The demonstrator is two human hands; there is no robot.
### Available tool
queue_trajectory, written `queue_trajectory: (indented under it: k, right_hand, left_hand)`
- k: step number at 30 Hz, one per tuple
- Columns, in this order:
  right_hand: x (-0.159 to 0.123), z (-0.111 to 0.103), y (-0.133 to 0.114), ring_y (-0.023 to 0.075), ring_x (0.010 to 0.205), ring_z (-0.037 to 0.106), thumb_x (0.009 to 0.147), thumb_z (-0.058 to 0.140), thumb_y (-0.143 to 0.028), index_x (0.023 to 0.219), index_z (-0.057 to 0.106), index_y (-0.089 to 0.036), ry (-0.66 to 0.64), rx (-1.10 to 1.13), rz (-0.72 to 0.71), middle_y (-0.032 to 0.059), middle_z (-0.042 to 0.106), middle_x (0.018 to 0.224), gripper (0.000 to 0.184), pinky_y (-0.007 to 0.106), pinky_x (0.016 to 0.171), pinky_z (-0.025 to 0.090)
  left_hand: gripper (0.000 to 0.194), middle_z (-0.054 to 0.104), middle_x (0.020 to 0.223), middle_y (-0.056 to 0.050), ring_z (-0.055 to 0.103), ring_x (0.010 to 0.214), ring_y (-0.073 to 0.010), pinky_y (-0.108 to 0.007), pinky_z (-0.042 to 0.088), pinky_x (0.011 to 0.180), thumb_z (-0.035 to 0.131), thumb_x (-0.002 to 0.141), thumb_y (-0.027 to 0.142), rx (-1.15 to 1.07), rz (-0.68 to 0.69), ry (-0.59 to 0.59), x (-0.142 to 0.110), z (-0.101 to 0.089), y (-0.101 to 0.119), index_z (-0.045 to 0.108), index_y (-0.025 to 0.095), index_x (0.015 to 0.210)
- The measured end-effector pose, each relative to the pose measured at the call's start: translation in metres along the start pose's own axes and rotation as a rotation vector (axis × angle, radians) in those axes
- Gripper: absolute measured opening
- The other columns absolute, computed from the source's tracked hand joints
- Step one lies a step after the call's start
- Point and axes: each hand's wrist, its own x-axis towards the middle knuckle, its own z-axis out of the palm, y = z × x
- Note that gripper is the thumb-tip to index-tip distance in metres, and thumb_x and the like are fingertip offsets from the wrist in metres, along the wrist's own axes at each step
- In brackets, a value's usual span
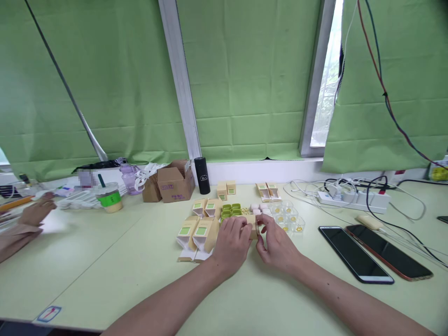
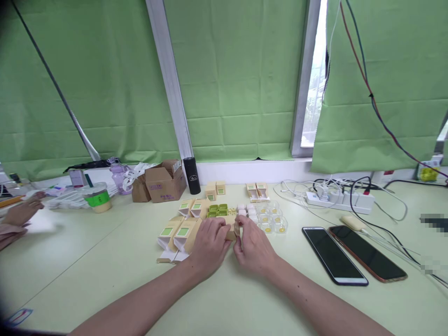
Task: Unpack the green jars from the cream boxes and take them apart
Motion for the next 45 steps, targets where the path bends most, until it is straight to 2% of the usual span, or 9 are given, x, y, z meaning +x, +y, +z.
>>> queue_trajectory:
  k: [15,20,24,31,34,36,41,45]
  right_hand:
    - [-0.001,0.003,0.005,0.0270,0.094,0.066,0.084,0.050,-0.010,0.134,0.032,-0.017,-0.021,0.013,0.033,0.0163,0.061,0.117,0.054,0.043,0.076,0.058]
    - [0.002,-0.002,0.008,0.0258,0.092,0.069,0.088,0.044,-0.008,0.132,0.032,-0.018,0.000,0.071,0.080,0.0164,0.063,0.117,0.047,0.040,0.074,0.058]
    - [0.005,-0.008,0.006,0.0253,0.097,0.070,0.097,0.044,-0.016,0.133,0.031,-0.020,0.008,0.159,0.116,0.0168,0.063,0.123,0.038,0.039,0.078,0.058]
    - [0.010,-0.018,0.001,0.0194,0.071,0.066,0.106,0.041,-0.035,0.132,0.031,-0.024,0.038,0.366,0.278,0.0058,0.069,0.099,0.030,0.032,0.064,0.051]
    - [0.011,-0.018,0.006,0.0182,0.059,0.059,0.107,0.039,-0.043,0.129,0.037,-0.024,0.090,0.402,0.382,-0.0029,0.061,0.075,0.030,0.029,0.056,0.045]
    - [0.011,-0.017,0.010,0.0187,0.057,0.059,0.106,0.039,-0.048,0.129,0.039,-0.024,0.114,0.453,0.444,-0.0057,0.056,0.066,0.033,0.029,0.055,0.045]
    - [0.013,-0.017,0.017,0.0186,0.055,0.062,0.104,0.041,-0.056,0.128,0.042,-0.025,0.121,0.572,0.556,-0.0051,0.062,0.066,0.039,0.030,0.056,0.051]
    - [0.015,-0.018,0.019,0.0190,0.059,0.062,0.103,0.042,-0.057,0.127,0.042,-0.025,0.131,0.621,0.540,-0.0041,0.063,0.069,0.040,0.030,0.054,0.053]
  left_hand:
    - [0.024,0.060,0.108,-0.012,0.056,0.097,-0.0294,-0.045,0.048,0.081,0.059,0.085,0.011,-0.047,-0.075,-0.048,-0.003,0.005,0.001,0.053,0.019,0.107]
    - [0.033,0.059,0.112,-0.012,0.057,0.102,-0.0306,-0.047,0.050,0.084,0.064,0.082,0.012,-0.147,-0.128,-0.077,-0.004,0.006,-0.001,0.051,0.020,0.111]
    - [0.044,0.058,0.118,-0.012,0.057,0.110,-0.0311,-0.048,0.053,0.088,0.069,0.082,0.015,-0.271,-0.228,-0.105,-0.004,0.005,-0.001,0.048,0.021,0.120]
    - [0.056,0.059,0.126,-0.013,0.059,0.117,-0.0308,-0.049,0.055,0.093,0.073,0.086,0.022,-0.427,-0.337,-0.116,-0.004,0.003,0.002,0.043,0.022,0.133]
    - [0.054,0.061,0.124,-0.013,0.061,0.117,-0.0310,-0.049,0.055,0.092,0.072,0.088,0.023,-0.452,-0.357,-0.133,-0.005,0.002,0.004,0.043,0.022,0.133]
    - [0.050,0.062,0.122,-0.012,0.061,0.114,-0.0303,-0.048,0.054,0.091,0.072,0.088,0.023,-0.464,-0.357,-0.167,-0.004,0.002,0.005,0.044,0.022,0.130]
    - [0.037,0.064,0.117,-0.009,0.063,0.108,-0.0284,-0.046,0.054,0.089,0.069,0.089,0.022,-0.471,-0.353,-0.228,-0.002,0.001,0.005,0.050,0.023,0.120]
    - [0.038,0.064,0.119,-0.009,0.063,0.109,-0.0285,-0.045,0.054,0.089,0.067,0.090,0.021,-0.461,-0.331,-0.209,-0.002,0.003,0.004,0.050,0.024,0.125]
